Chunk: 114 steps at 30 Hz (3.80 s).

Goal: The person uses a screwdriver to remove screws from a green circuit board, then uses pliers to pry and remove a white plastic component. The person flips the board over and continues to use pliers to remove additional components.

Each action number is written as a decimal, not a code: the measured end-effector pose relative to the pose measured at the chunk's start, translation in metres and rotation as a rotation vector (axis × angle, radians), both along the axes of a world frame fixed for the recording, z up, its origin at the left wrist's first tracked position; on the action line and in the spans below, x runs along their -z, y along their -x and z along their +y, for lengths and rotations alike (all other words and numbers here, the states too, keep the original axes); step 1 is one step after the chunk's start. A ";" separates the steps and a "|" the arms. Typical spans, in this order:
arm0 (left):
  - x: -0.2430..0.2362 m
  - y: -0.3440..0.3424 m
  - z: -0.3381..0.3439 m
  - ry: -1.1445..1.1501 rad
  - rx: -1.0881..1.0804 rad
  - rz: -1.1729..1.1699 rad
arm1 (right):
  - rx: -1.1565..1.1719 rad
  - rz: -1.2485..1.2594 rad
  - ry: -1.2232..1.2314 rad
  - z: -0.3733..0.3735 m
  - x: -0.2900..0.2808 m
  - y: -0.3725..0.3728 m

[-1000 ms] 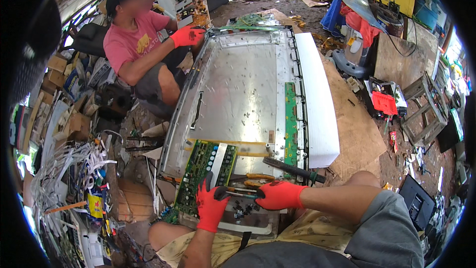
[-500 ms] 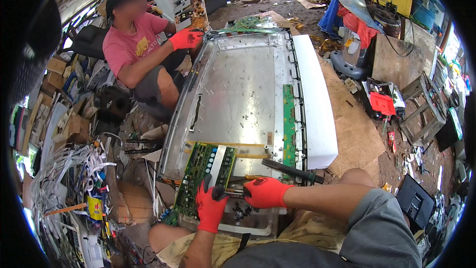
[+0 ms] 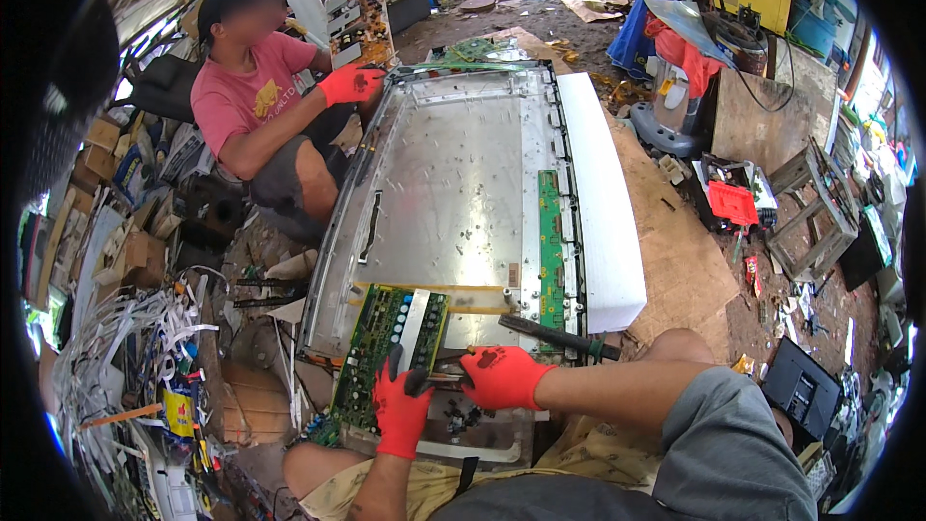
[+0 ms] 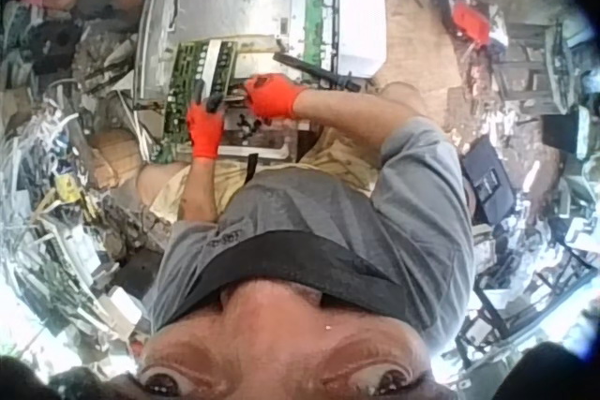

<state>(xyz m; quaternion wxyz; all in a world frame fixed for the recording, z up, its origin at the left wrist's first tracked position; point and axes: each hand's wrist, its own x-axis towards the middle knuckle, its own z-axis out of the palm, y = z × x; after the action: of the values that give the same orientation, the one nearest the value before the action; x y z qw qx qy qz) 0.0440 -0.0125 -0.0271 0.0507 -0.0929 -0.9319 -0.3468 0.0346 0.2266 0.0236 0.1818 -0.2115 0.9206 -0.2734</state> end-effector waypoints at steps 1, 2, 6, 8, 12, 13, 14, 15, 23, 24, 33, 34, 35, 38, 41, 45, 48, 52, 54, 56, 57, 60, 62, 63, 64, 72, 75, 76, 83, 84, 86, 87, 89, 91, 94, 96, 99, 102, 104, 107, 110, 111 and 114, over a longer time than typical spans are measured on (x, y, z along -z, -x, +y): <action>-0.001 0.000 0.001 0.012 0.003 0.015 | -0.015 -0.082 -0.037 0.000 0.001 0.003; -0.002 0.000 0.002 0.022 0.000 0.019 | -0.014 -0.049 -0.035 -0.002 0.003 0.004; -0.009 0.000 0.006 0.100 0.020 0.089 | -0.066 0.124 -0.033 -0.005 0.004 0.001; -0.013 0.001 0.014 0.155 0.038 0.122 | -0.082 0.238 -0.044 -0.002 0.005 -0.001; -0.006 -0.003 0.003 0.134 0.018 0.073 | -0.078 0.353 -0.056 -0.009 0.008 -0.005; -0.003 -0.002 0.001 0.094 0.007 0.045 | -0.080 0.348 -0.053 -0.009 0.008 -0.005; 0.000 -0.003 0.000 0.038 -0.012 0.032 | -0.048 0.316 0.004 -0.008 0.009 -0.005; 0.004 -0.002 0.002 0.021 -0.011 0.032 | -0.059 0.215 -0.035 -0.006 0.010 -0.003; 0.001 0.000 0.004 0.096 -0.014 0.078 | -0.074 0.275 0.006 -0.012 0.015 -0.001; 0.000 0.001 0.005 0.112 0.010 0.104 | -0.068 0.347 0.001 -0.011 0.020 -0.003; 0.006 0.002 -0.001 -0.059 -0.041 -0.023 | -0.015 -0.013 -0.052 -0.008 0.003 0.004; 0.000 0.002 0.002 -0.055 -0.031 -0.019 | -0.025 -0.047 -0.079 -0.009 0.002 0.006; -0.003 0.001 0.005 -0.051 -0.021 -0.014 | -0.035 -0.081 -0.106 -0.008 0.000 0.008; -0.001 0.001 0.003 -0.015 -0.044 0.011 | -0.106 0.007 -0.125 -0.010 -0.012 0.007; -0.007 0.000 0.003 0.111 0.033 0.139 | -0.083 0.287 -0.077 -0.011 0.001 0.000; -0.004 -0.001 0.001 -0.049 -0.029 0.012 | -0.045 -0.020 -0.020 -0.007 -0.004 0.005; -0.008 -0.002 0.008 -0.171 -0.045 -0.065 | -0.065 -0.132 -0.076 -0.003 -0.011 0.011; -0.006 -0.001 0.004 -0.052 -0.001 0.027 | -0.100 0.194 -0.101 -0.011 0.002 0.000; -0.003 -0.002 -0.001 -0.044 0.003 0.017 | -0.103 0.329 -0.088 -0.013 0.005 -0.006; -0.003 -0.002 -0.002 -0.072 0.000 -0.026 | -0.097 0.442 -0.045 -0.009 0.011 -0.009; -0.003 -0.003 -0.002 -0.063 -0.003 -0.033 | -0.088 0.395 -0.025 -0.010 0.017 -0.008; -0.013 0.000 -0.002 -0.057 0.014 -0.039 | -0.087 0.260 0.023 -0.013 0.023 -0.006; -0.017 0.006 -0.005 -0.018 0.048 0.043 | -0.016 0.112 0.071 -0.018 0.020 -0.006; -0.024 0.005 -0.007 0.043 0.054 0.106 | -0.052 0.107 0.068 -0.016 0.007 -0.005; -0.022 0.007 -0.007 0.042 0.042 0.080 | -0.081 0.084 0.065 -0.010 0.002 -0.002; -0.025 0.005 -0.014 -0.056 0.070 -0.024 | -0.094 0.206 -0.060 -0.025 0.014 -0.002; -0.019 0.006 -0.013 -0.078 0.078 -0.059 | -0.077 0.279 -0.075 -0.017 0.017 -0.006; -0.018 0.005 -0.011 -0.128 0.076 -0.063 | -0.085 0.225 -0.087 -0.017 0.018 -0.003; -0.021 0.007 -0.011 -0.063 0.083 -0.073 | -0.034 -0.013 0.030 -0.021 0.004 0.007; -0.022 0.008 -0.011 -0.064 0.091 -0.074 | -0.016 -0.035 0.028 -0.021 0.000 0.009; -0.025 0.009 -0.008 -0.066 0.112 -0.074 | 0.012 -0.051 0.026 -0.022 -0.001 0.011; -0.026 0.008 -0.006 -0.079 0.128 -0.082 | 0.020 -0.047 0.027 -0.022 -0.001 0.012; -0.032 0.004 0.003 -0.103 0.160 -0.097 | 0.021 -0.025 0.024 -0.024 0.005 0.012; -0.030 0.002 0.005 -0.037 0.179 -0.073 | 0.007 0.008 0.017 -0.028 0.009 0.009; -0.021 0.002 -0.001 0.177 0.226 0.019 | 0.024 0.034 -0.004 -0.031 0.011 0.003; -0.015 -0.001 -0.004 0.267 0.172 0.037 | 0.003 0.028 0.005 -0.030 0.013 0.002; -0.008 -0.001 -0.004 0.059 0.127 -0.002 | 0.014 -0.131 0.050 -0.019 0.007 0.008; -0.011 -0.002 0.007 -0.150 0.015 -0.174 | -0.004 -0.307 0.038 -0.004 0.004 0.019; -0.007 0.000 0.003 -0.061 0.053 -0.047 | 0.012 -0.338 0.045 -0.003 0.006 0.019; -0.003 -0.001 0.000 0.077 0.026 0.033 | 0.052 -0.245 0.089 -0.007 0.007 0.011; -0.007 -0.003 0.005 0.193 0.072 0.088 | 0.038 -0.094 0.085 -0.008 0.010 0.005; -0.008 -0.003 0.007 0.227 0.106 0.110 | 0.029 -0.089 0.084 -0.007 0.013 0.005; -0.004 -0.003 0.004 0.029 0.031 -0.010 | -0.007 -0.143 0.082 -0.006 0.013 0.007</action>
<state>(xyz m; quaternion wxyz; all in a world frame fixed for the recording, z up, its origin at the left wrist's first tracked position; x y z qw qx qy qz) 0.0466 -0.0086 -0.0232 0.0390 -0.1064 -0.9356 -0.3344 0.0276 0.2206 0.0108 0.2395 -0.2021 0.8924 -0.3246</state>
